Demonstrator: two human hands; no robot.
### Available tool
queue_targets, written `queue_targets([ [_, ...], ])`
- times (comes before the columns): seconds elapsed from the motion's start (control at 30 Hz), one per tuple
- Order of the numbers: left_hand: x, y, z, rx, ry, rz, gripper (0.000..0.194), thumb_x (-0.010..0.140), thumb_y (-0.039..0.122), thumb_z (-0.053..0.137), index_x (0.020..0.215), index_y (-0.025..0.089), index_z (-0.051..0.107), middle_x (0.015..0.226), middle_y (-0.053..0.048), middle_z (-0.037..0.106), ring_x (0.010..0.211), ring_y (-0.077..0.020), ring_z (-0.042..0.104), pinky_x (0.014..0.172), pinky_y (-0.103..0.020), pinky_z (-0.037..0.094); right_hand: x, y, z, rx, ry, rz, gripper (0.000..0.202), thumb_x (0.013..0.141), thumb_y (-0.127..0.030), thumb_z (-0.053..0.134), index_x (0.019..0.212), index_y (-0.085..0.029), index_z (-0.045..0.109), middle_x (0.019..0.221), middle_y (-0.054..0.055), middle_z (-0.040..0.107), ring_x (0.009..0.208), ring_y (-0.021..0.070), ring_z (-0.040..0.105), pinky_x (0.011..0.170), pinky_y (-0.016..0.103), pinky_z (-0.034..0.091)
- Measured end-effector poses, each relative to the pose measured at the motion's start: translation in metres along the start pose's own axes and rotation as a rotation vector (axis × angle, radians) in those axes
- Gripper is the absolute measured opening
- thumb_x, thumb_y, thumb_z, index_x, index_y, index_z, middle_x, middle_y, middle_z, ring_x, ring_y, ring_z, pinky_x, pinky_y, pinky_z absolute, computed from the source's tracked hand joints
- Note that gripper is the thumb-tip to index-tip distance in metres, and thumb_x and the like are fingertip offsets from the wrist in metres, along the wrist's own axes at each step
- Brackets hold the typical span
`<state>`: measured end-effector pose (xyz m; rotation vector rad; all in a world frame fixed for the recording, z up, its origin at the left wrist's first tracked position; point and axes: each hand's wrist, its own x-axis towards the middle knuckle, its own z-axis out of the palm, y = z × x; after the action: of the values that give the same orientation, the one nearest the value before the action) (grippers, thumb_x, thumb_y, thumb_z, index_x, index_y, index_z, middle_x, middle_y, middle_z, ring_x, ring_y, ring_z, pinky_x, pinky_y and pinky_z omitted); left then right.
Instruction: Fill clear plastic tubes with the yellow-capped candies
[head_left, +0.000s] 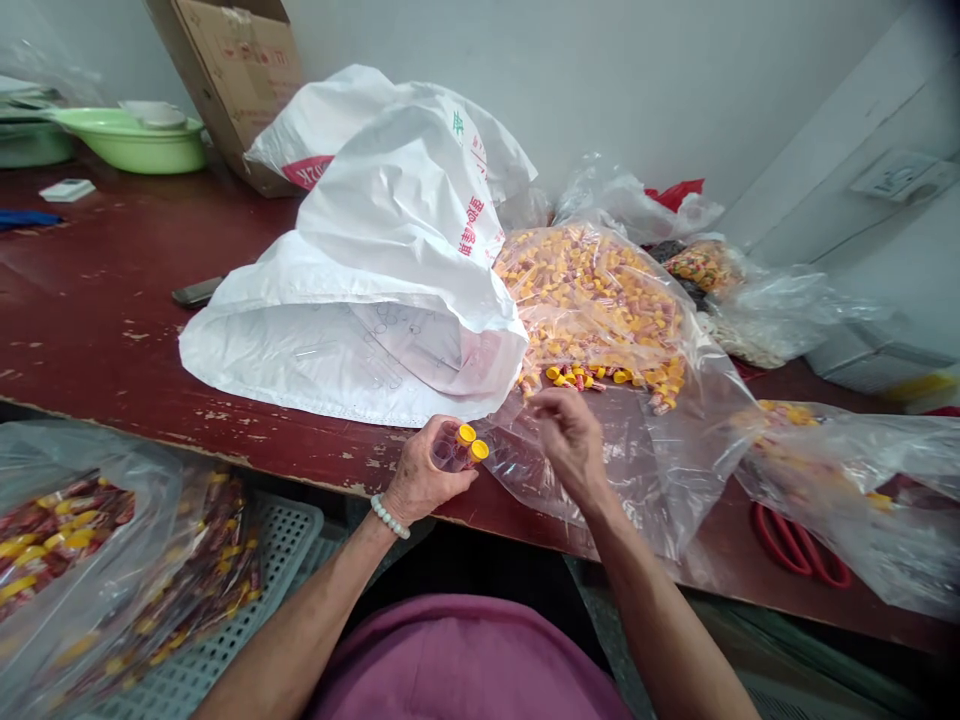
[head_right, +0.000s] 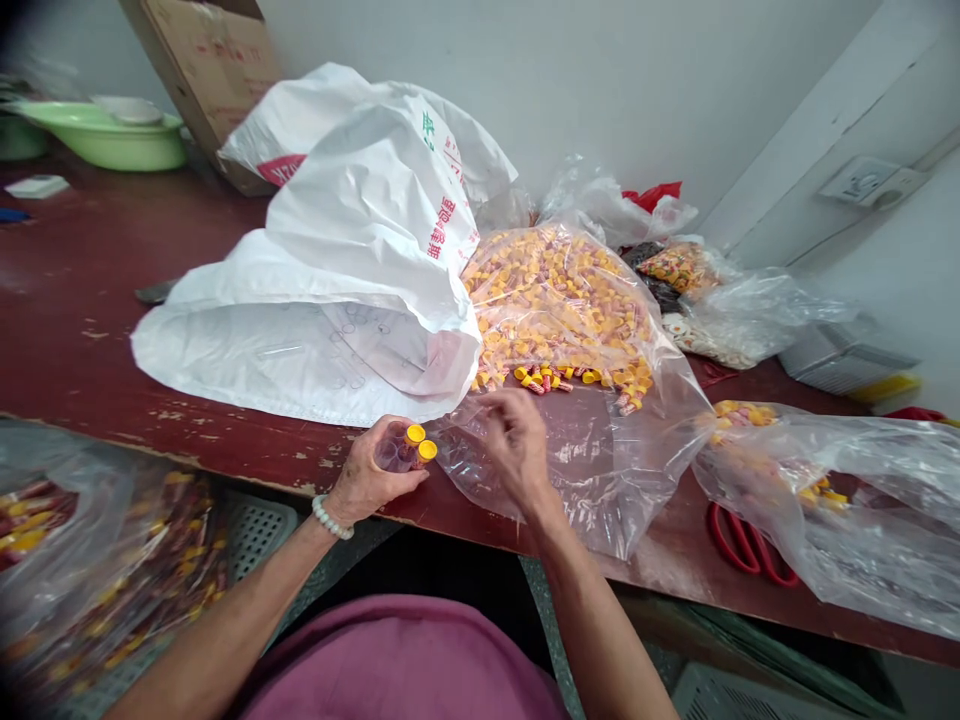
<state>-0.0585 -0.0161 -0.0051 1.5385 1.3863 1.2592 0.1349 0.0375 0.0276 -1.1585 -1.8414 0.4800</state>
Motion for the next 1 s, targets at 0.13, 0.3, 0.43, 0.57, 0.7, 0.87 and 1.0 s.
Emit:
queue_targets([
  [0.13, 0.001, 0.000, 0.001, -0.056, 0.017, -0.023, 0.045, 0.055, 0.014, 0.070, 0.096, 0.018, 0.050, 0.081, 0.000, 0.063, 0.066, -0.0131, 0.062, 0.063, -0.025, 0.051, 0.023, 0.042, 0.003, -0.235, 0.048, 0.233, 0.021, 0.080, -0.034, 0.052, 0.090, -0.017, 0.060, 0.090, 0.007, 0.059, 0.076, 0.0178, 0.054, 0.072, 0.032, 0.045],
  [0.3, 0.001, -0.001, 0.002, -0.065, 0.002, -0.021, 0.045, 0.056, 0.014, 0.071, 0.096, 0.018, 0.050, 0.082, 0.000, 0.063, 0.064, -0.0127, 0.063, 0.062, -0.025, 0.051, 0.035, 0.066, 0.027, -0.355, 0.009, 0.207, 0.024, 0.080, -0.035, 0.050, 0.092, -0.017, 0.060, 0.099, 0.011, 0.061, 0.093, 0.0232, 0.053, 0.085, 0.037, 0.040],
  [0.43, 0.001, -0.006, 0.002, -0.052, 0.006, -0.021, 0.047, 0.056, 0.016, 0.072, 0.098, 0.018, 0.050, 0.085, -0.001, 0.063, 0.069, -0.0139, 0.063, 0.064, -0.026, 0.052, 0.026, 0.057, 0.014, -0.286, 0.093, 0.272, 0.031, 0.085, -0.034, 0.042, 0.100, -0.012, 0.059, 0.096, 0.013, 0.063, 0.087, 0.0217, 0.056, 0.080, 0.036, 0.043],
  [0.57, 0.002, -0.009, 0.002, -0.051, -0.018, -0.025, 0.048, 0.057, 0.017, 0.073, 0.099, 0.018, 0.050, 0.088, -0.002, 0.063, 0.073, -0.0148, 0.063, 0.068, -0.027, 0.052, 0.000, 0.009, -0.011, 0.086, 0.019, 0.216, 0.030, 0.089, -0.038, 0.043, 0.108, -0.019, 0.057, 0.096, 0.007, 0.063, 0.082, 0.0176, 0.059, 0.073, 0.031, 0.046],
  [0.7, 0.003, -0.007, 0.000, -0.019, -0.042, 0.011, 0.048, 0.057, 0.018, 0.074, 0.099, 0.018, 0.051, 0.087, -0.002, 0.064, 0.077, -0.0155, 0.063, 0.070, -0.026, 0.051, -0.019, -0.046, -0.005, 0.221, -0.202, -0.016, 0.019, 0.090, -0.029, 0.047, 0.102, -0.023, 0.061, 0.096, 0.004, 0.061, 0.089, 0.0160, 0.058, 0.079, 0.030, 0.046],
  [0.87, 0.002, 0.001, -0.002, 0.009, -0.042, 0.048, 0.041, 0.060, 0.019, 0.071, 0.095, 0.017, 0.051, 0.082, -0.001, 0.063, 0.071, -0.0140, 0.061, 0.064, -0.024, 0.050, -0.021, -0.061, 0.014, 0.134, -0.273, -0.124, 0.026, 0.086, -0.024, 0.053, 0.112, -0.023, 0.055, 0.095, 0.005, 0.059, 0.077, 0.0141, 0.055, 0.070, 0.028, 0.047],
  [1.0, 0.002, 0.003, -0.003, 0.046, -0.040, 0.027, 0.044, 0.057, 0.019, 0.072, 0.095, 0.017, 0.051, 0.084, -0.001, 0.063, 0.075, -0.0151, 0.062, 0.068, -0.026, 0.051, -0.024, -0.056, 0.015, 0.065, -0.147, -0.151, 0.024, 0.085, -0.015, 0.047, 0.107, -0.023, 0.056, 0.110, 0.007, 0.051, 0.092, 0.0168, 0.053, 0.078, 0.032, 0.047],
])
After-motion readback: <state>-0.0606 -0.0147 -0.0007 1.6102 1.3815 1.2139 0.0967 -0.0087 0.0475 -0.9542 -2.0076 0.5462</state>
